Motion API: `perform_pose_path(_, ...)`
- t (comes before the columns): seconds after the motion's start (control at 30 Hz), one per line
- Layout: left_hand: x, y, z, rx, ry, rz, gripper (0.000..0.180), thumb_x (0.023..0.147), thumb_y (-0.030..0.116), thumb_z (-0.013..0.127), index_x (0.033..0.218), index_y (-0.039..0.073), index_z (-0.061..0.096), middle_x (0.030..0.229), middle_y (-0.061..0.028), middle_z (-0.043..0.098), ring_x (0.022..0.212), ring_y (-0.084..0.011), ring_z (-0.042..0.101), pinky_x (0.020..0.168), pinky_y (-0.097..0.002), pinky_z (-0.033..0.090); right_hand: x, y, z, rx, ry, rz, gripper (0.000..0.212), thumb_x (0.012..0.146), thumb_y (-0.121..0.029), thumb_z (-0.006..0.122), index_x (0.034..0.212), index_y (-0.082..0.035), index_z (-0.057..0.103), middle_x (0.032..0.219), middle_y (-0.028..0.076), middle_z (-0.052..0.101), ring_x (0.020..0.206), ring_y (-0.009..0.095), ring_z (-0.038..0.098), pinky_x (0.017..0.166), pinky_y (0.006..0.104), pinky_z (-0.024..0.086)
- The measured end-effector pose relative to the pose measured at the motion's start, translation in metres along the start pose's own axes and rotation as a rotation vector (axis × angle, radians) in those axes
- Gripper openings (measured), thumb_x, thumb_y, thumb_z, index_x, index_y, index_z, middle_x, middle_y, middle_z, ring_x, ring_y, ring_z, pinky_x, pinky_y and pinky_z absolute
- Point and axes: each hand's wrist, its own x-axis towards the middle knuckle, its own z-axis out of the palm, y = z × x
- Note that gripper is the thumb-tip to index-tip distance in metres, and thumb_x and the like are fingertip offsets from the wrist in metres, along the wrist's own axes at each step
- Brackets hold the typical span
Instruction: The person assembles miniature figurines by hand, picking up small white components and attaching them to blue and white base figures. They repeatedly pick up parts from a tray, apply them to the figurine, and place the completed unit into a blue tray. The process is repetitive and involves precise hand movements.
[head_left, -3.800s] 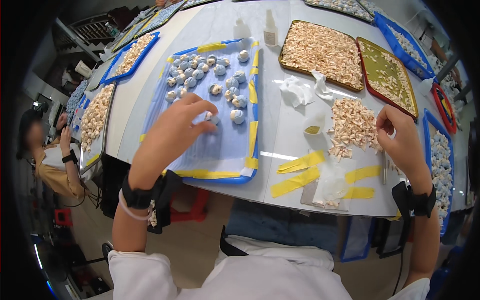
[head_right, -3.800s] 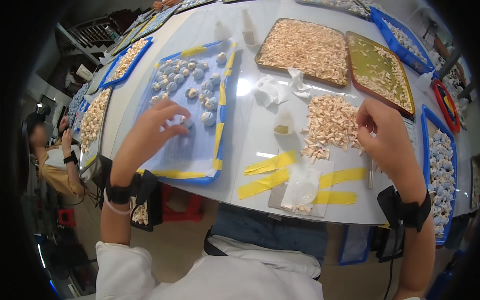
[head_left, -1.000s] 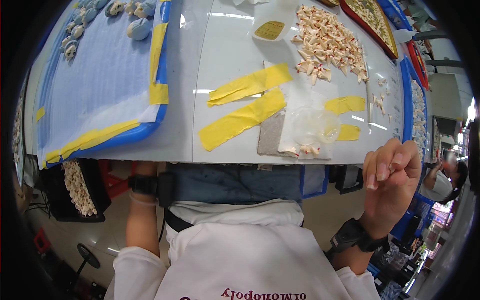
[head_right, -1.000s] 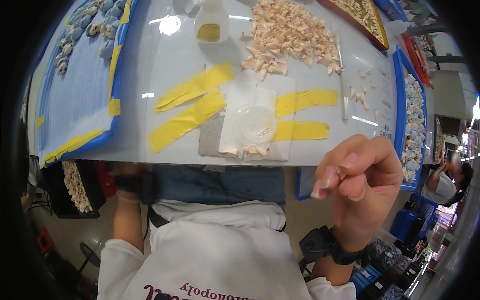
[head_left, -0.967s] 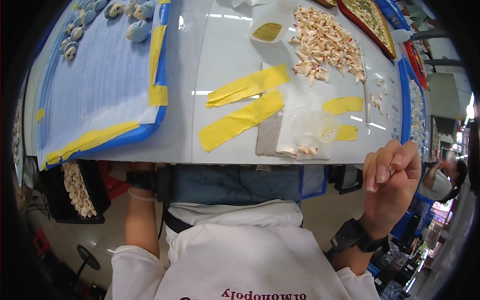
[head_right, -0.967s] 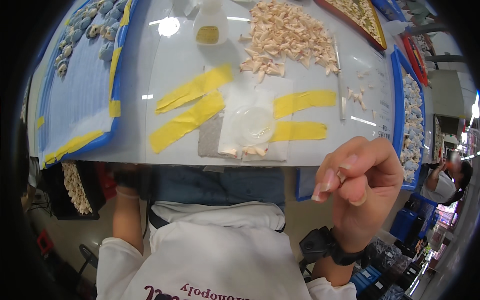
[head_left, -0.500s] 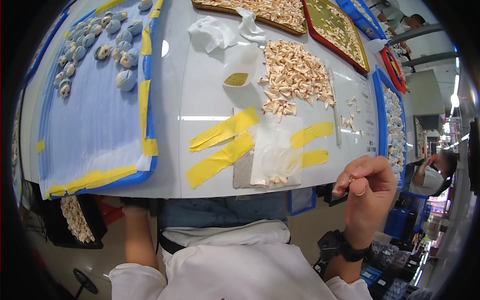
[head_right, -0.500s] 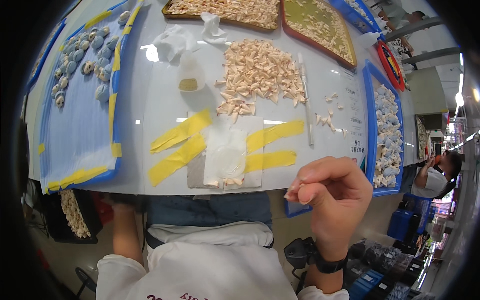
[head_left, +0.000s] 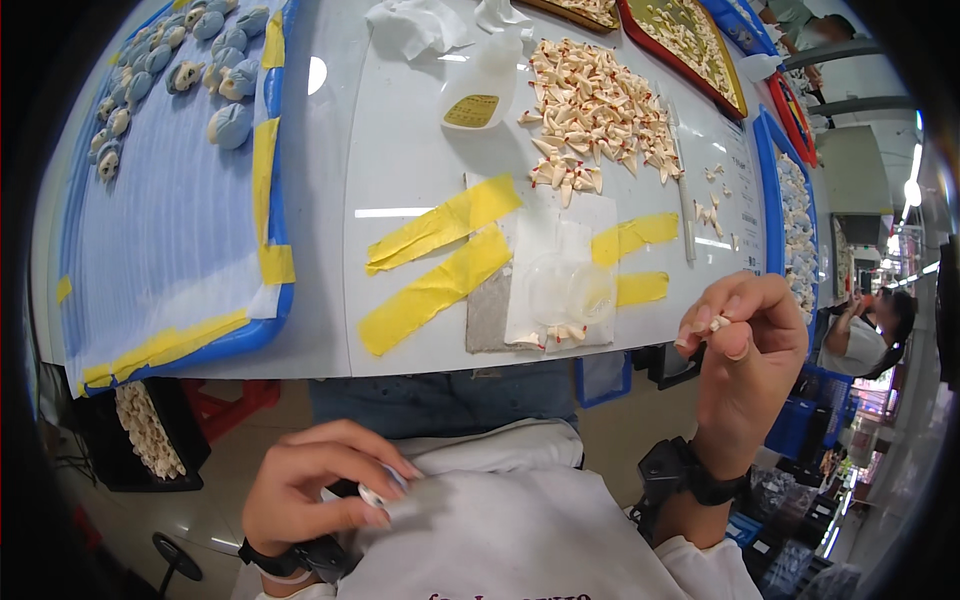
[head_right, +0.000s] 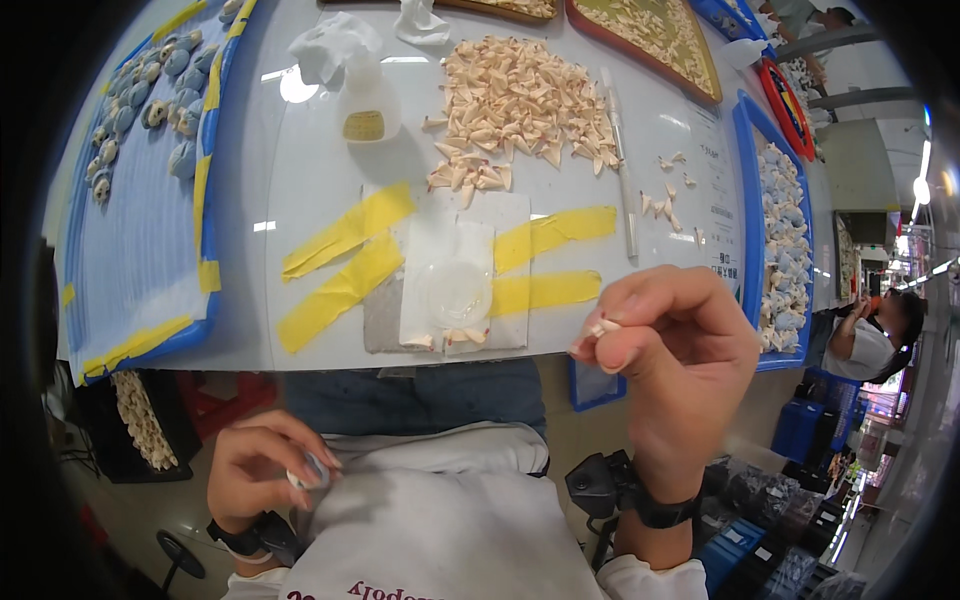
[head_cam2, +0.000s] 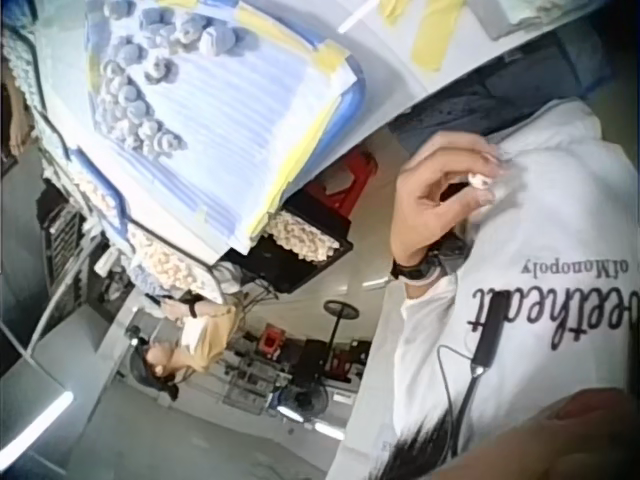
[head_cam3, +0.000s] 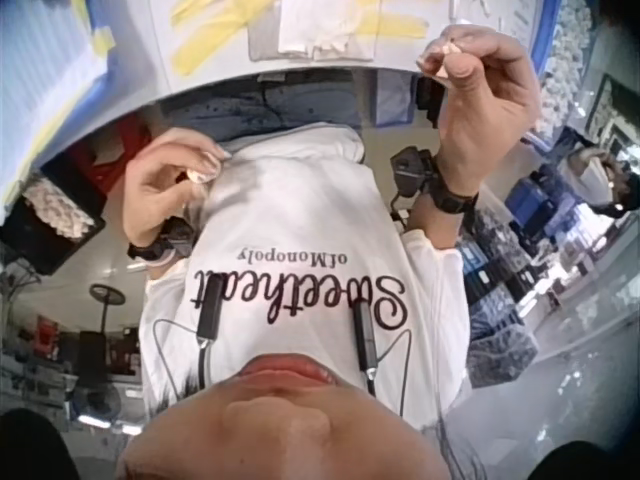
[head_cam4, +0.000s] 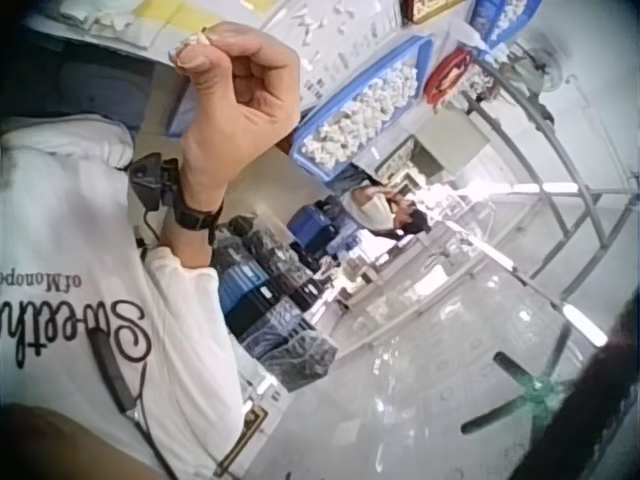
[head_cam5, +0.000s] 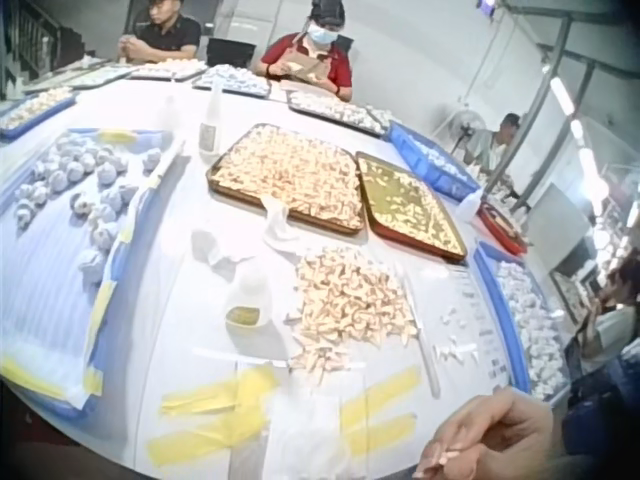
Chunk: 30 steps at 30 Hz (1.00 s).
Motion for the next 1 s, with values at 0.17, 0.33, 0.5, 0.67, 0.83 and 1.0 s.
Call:
perform_pose_path(0.17,0.034,0.010,0.026,0.063,0.019,0.287,0.024,0.074,0.016,0.070,0.081,-0.005,0.061,0.085,-0.0207,0.056,0.072,-0.0262,0.062,0.060,-0.0293,0.053,-0.005,0.000,0.009,-0.003,-0.031,0.064,0.017,0.073,-0.005,0.067,0.079,0.002,0.053,0.070,0.011,0.057,0.060,0.016,0.056,0.056,0.0245,0.046)
perform_pose_path(0.33,0.043,0.011,0.038,-0.284,0.056,0.253,0.028,0.077,0.008,0.064,0.098,-0.010,0.058,0.104,-0.0221,0.054,0.092,-0.0246,0.057,0.078,-0.0308,0.046,-0.002,0.002,0.013,-0.252,-0.067,-0.115,0.011,0.071,0.002,0.066,0.078,0.003,0.057,0.074,0.009,0.058,0.064,0.016,0.055,0.056,0.0242,0.044)
perform_pose_path(0.5,0.060,0.019,0.053,-0.113,0.192,0.295,0.039,0.077,0.023,0.066,0.099,-0.005,0.052,0.099,-0.0210,0.052,0.084,-0.0265,0.060,0.063,-0.0289,0.050,0.012,0.001,0.030,-0.863,-0.180,-0.581,0.018,0.059,0.007,0.067,0.074,0.001,0.060,0.074,0.008,0.056,0.067,0.018,0.053,0.059,0.0258,0.041)
perform_pose_path(0.67,0.061,0.014,0.049,-0.027,0.231,0.372,0.043,0.074,0.028,0.070,0.098,-0.001,0.051,0.093,-0.0191,0.053,0.073,-0.0253,0.061,0.051,-0.0251,0.051,0.013,-0.003,0.034,-1.043,-0.214,-0.746,0.019,0.053,0.005,0.068,0.070,0.000,0.061,0.069,0.007,0.055,0.066,0.020,0.052,0.058,0.0278,0.040)
perform_pose_path(0.83,0.071,0.022,0.064,-0.068,0.330,0.311,0.045,0.071,0.027,0.073,0.098,-0.001,0.050,0.090,-0.0171,0.054,0.070,-0.0231,0.061,0.050,-0.0243,0.050,0.012,-0.006,0.036,-1.018,-0.243,-0.696,0.020,0.055,0.007,0.067,0.072,0.001,0.060,0.071,0.008,0.055,0.066,0.019,0.052,0.059,0.0271,0.041)
perform_pose_path(1.0,0.074,0.021,0.073,-0.096,0.375,0.287,0.050,0.066,0.028,0.076,0.097,-0.001,0.051,0.089,-0.0143,0.054,0.070,-0.0215,0.060,0.051,-0.0240,0.050,-0.001,-0.016,0.031,-0.695,-0.282,-0.436,0.014,0.068,0.000,0.067,0.078,0.001,0.057,0.075,0.010,0.052,0.064,0.014,0.049,0.059,0.0247,0.041)
